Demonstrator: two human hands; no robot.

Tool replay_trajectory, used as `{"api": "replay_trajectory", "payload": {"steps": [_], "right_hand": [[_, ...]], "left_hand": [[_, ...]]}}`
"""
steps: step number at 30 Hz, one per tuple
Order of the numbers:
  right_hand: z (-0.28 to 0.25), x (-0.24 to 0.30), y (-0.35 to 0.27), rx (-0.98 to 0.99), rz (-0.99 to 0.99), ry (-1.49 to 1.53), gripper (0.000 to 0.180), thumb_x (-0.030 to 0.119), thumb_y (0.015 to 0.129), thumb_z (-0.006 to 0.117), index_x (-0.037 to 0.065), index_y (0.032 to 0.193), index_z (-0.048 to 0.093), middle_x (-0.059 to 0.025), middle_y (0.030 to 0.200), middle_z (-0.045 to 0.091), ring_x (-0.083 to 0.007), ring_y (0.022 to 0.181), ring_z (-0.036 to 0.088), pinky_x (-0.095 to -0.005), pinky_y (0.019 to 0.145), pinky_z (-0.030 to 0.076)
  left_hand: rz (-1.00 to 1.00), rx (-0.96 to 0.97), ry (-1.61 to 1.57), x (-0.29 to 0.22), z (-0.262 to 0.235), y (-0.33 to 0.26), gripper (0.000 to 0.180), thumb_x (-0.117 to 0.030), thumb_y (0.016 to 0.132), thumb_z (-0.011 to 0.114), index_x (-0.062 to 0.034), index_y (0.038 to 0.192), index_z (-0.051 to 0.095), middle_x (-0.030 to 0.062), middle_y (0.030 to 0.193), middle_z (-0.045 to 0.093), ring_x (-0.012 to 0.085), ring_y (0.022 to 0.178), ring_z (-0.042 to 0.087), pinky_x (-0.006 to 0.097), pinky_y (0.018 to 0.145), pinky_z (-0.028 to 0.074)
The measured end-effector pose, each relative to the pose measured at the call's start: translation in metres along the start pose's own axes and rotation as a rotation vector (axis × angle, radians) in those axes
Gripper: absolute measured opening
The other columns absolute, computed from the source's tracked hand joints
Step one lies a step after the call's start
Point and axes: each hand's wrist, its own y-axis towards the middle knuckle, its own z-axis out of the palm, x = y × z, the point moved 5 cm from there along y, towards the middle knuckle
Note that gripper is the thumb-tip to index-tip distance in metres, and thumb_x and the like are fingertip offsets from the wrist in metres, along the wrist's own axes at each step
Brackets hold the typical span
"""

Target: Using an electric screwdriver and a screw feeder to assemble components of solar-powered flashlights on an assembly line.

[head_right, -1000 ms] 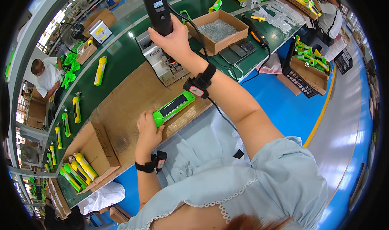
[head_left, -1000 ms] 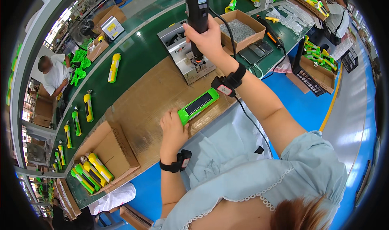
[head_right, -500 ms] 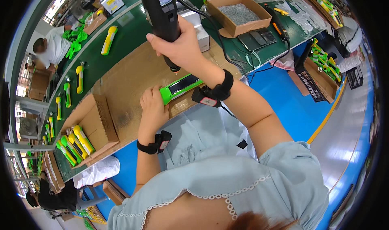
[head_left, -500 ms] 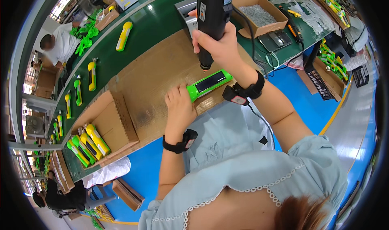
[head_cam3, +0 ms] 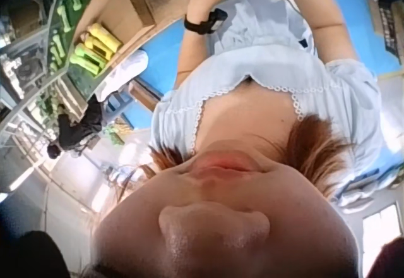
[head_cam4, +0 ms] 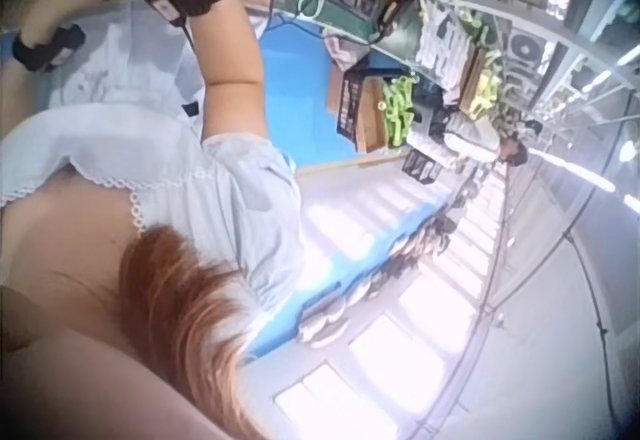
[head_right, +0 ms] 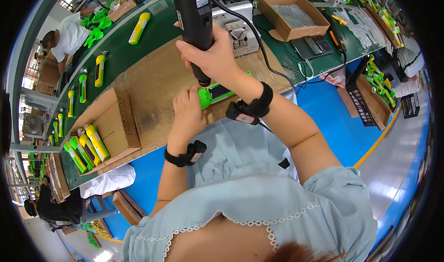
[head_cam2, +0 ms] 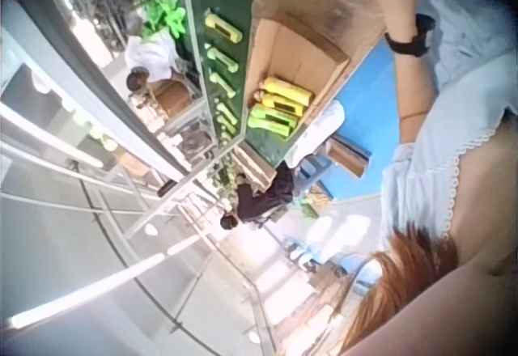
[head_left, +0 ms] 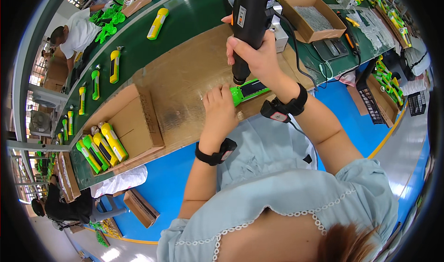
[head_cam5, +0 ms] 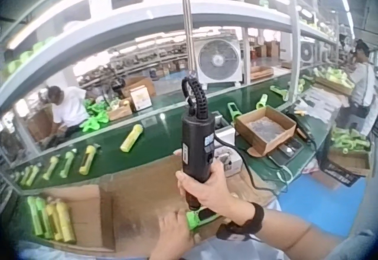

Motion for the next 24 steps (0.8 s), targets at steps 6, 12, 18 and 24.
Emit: {"api": "replay_trajectory", "payload": {"steps": [6, 12, 18, 24], "right_hand": [[0.003, 0.005, 0.002, 0.009, -0.010, -0.007, 0.031, 0.004, 0.081, 0.065, 0.000, 0.112, 0.057, -0.0015, 0.062, 0.058, -0.0075, 0.050, 0.054, -0.0228, 0.049, 0.042], [0.002, 0.015, 0.000, 0.030, 0.029, -0.019, 0.030, 0.007, 0.083, 0.064, 0.000, 0.111, 0.056, -0.0030, 0.061, 0.058, -0.0092, 0.050, 0.055, -0.0233, 0.049, 0.042], [0.009, 0.018, -0.007, 0.038, 0.062, -0.019, 0.029, 0.009, 0.083, 0.065, 0.000, 0.109, 0.056, -0.0034, 0.062, 0.058, -0.0099, 0.050, 0.055, -0.0236, 0.049, 0.042], [0.008, 0.012, -0.008, 0.050, 0.041, -0.035, 0.028, 0.010, 0.083, 0.065, 0.001, 0.109, 0.057, -0.0031, 0.062, 0.058, -0.0093, 0.050, 0.055, -0.0237, 0.048, 0.042]], "left_hand": [[-0.021, 0.005, 0.009, 0.001, 0.001, -0.001, 0.065, -0.001, 0.065, 0.067, 0.0021, 0.125, 0.041, 0.0225, 0.116, 0.046, 0.0382, 0.110, 0.044, 0.048, 0.098, 0.031], [-0.025, -0.042, -0.010, -0.005, 0.002, -0.007, 0.063, 0.000, 0.066, 0.065, 0.0038, 0.124, 0.042, 0.0238, 0.117, 0.046, 0.0389, 0.111, 0.044, 0.049, 0.098, 0.031], [-0.024, -0.133, 0.074, -0.012, 0.006, -0.018, 0.063, 0.003, 0.066, 0.061, 0.0043, 0.125, 0.041, 0.0238, 0.118, 0.044, 0.0412, 0.111, 0.042, 0.052, 0.101, 0.029], [-0.025, -0.144, 0.054, -0.015, 0.005, -0.019, 0.063, 0.005, 0.066, 0.058, 0.0032, 0.127, 0.039, 0.0236, 0.120, 0.041, 0.0407, 0.113, 0.040, 0.053, 0.103, 0.027]]}}
